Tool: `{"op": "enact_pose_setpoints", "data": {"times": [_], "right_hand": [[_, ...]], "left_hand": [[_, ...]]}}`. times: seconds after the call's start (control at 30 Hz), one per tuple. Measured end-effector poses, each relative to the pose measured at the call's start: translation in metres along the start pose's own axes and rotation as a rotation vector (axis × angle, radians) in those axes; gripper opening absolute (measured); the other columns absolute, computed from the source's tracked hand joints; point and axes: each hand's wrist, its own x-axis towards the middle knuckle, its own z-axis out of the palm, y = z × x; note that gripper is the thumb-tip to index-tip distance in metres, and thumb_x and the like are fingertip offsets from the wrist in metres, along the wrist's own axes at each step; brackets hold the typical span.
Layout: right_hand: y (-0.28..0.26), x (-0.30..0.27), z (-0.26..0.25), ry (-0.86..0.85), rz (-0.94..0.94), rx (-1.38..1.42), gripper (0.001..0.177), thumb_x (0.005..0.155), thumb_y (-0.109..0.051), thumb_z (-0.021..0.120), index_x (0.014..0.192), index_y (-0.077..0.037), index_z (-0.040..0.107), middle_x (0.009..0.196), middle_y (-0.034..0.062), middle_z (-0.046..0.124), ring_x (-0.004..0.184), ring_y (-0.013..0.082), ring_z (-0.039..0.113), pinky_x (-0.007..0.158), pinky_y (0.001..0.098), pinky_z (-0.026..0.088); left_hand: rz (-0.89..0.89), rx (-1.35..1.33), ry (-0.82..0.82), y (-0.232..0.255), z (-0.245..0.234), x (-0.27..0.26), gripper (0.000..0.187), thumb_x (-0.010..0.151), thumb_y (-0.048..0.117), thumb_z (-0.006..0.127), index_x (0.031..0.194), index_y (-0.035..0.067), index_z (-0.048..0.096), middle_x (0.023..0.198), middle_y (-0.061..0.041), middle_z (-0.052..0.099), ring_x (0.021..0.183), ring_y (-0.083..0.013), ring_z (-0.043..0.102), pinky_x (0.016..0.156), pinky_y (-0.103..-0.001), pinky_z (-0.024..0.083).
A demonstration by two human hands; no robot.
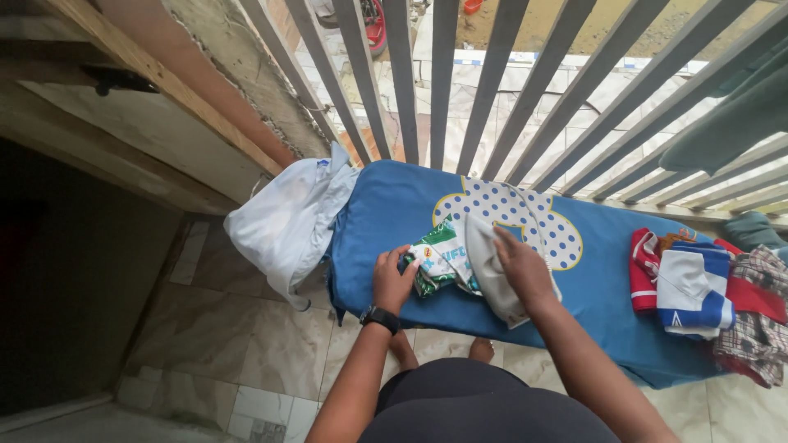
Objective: Iron several different pieces of clothing on an ironing board.
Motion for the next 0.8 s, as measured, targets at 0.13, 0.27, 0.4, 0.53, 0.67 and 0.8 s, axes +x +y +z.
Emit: {"op": "enact_pose_setpoints", "data": {"times": [0.13, 0.27, 0.4, 0.53, 0.67, 0.8], "right_hand": [[0.028, 0.015, -0.007, 0.043, 0.012, -0.04, 0.042, 0.105, -0.047, 0.05, 0.145, -0.039, 0.059, 0.099, 0.0205, 0.076, 0.095, 0.0402, 0.072, 0.085, 0.0497, 0.056], [0.001, 0.009, -0.035, 0.039, -0.023, 0.053, 0.045, 0.101, -0.051, 0.052, 0.144, -0.039, 0.059, 0.101, 0.0172, 0.078, 0.096, 0.0357, 0.074, 0.084, 0.0483, 0.057], [-0.065, -0.008, -0.064, -0.022, -0.042, 0.183, 0.046, 0.099, -0.05, 0.055, 0.144, -0.04, 0.059, 0.113, 0.0132, 0.077, 0.095, 0.0297, 0.076, 0.085, 0.0442, 0.06], [-0.112, -0.005, -0.045, -0.13, -0.047, 0.178, 0.046, 0.099, -0.048, 0.056, 0.144, -0.04, 0.059, 0.116, 0.0126, 0.075, 0.095, 0.0293, 0.076, 0.084, 0.0443, 0.06], [-0.117, -0.001, -0.009, -0.195, -0.186, 0.097, 0.044, 0.099, -0.045, 0.058, 0.143, -0.038, 0.059, 0.107, 0.0157, 0.077, 0.094, 0.0327, 0.076, 0.083, 0.0453, 0.059], [-0.097, -0.013, 0.007, -0.242, -0.265, 0.014, 0.043, 0.1, -0.039, 0.058, 0.143, -0.035, 0.058, 0.102, 0.0187, 0.075, 0.09, 0.0368, 0.074, 0.079, 0.0484, 0.057]], "left_hand": [[-0.049, -0.267, -0.023, -0.027, 0.01, 0.004, 0.043, 0.083, 0.017, 0.079, 0.125, 0.011, 0.07, 0.119, -0.011, 0.061, 0.101, -0.0241, 0.071, 0.085, -0.035, 0.061], [0.009, -0.436, -0.118, -0.044, 0.006, 0.008, 0.043, 0.084, 0.011, 0.08, 0.126, 0.009, 0.069, 0.119, -0.01, 0.062, 0.103, -0.0201, 0.071, 0.088, -0.033, 0.062], [0.009, -0.434, -0.159, -0.034, -0.003, 0.003, 0.042, 0.086, 0.012, 0.079, 0.126, 0.008, 0.07, 0.118, -0.008, 0.062, 0.106, -0.02, 0.071, 0.09, -0.033, 0.061], [0.006, -0.46, -0.162, -0.032, -0.005, 0.001, 0.041, 0.086, 0.011, 0.08, 0.125, 0.009, 0.07, 0.118, -0.008, 0.061, 0.108, -0.0197, 0.069, 0.092, -0.033, 0.062], [0.023, -0.496, -0.153, -0.038, -0.005, -0.001, 0.047, 0.085, 0.009, 0.08, 0.13, 0.006, 0.066, 0.125, -0.009, 0.059, 0.112, -0.0202, 0.066, 0.093, -0.034, 0.061], [-0.068, -0.599, -0.15, -0.048, 0.0, 0.0, 0.064, 0.08, 0.006, 0.082, 0.138, 0.006, 0.054, 0.13, -0.007, 0.058, 0.113, -0.0188, 0.064, 0.092, -0.033, 0.061]]}}
